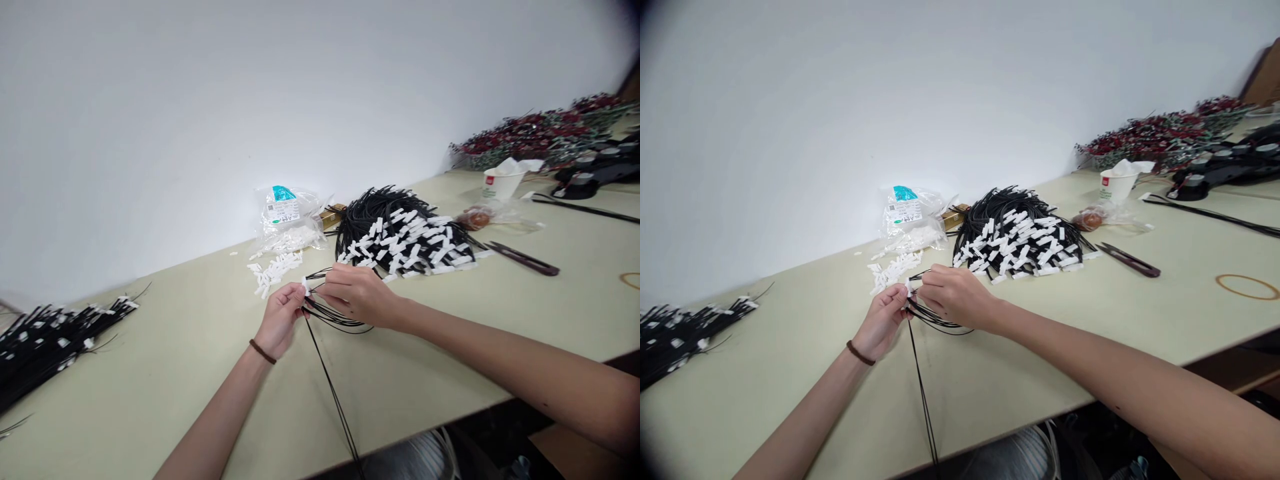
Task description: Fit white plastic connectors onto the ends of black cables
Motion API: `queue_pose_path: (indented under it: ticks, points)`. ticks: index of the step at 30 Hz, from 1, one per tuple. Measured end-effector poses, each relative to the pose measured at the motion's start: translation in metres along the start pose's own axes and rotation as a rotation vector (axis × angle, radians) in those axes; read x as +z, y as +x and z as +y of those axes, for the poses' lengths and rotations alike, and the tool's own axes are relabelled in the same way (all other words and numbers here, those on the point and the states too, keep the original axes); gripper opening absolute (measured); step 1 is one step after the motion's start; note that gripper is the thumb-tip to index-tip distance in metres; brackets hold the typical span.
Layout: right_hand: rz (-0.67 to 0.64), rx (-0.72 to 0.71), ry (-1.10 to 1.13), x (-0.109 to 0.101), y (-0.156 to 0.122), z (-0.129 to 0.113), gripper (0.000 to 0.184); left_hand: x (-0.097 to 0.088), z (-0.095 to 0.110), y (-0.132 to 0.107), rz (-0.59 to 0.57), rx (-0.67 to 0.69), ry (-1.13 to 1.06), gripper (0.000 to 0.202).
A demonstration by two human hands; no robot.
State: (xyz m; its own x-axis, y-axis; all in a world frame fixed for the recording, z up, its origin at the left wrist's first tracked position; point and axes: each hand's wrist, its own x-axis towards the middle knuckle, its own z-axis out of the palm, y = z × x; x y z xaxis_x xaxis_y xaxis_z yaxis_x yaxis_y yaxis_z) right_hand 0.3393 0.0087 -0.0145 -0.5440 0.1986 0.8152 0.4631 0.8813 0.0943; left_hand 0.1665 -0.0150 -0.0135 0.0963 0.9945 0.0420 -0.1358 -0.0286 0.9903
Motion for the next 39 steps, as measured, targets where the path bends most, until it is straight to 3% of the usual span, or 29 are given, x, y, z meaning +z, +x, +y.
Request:
queue_pose_path:
  ticks: [39]
  points:
    - [0.006, -0.039, -0.05, -0.0019, 0.0012, -0.0015, 0.03, 0.0001, 0.0012, 0.0013, -0.002, -0.007, -0.012, 0.032]
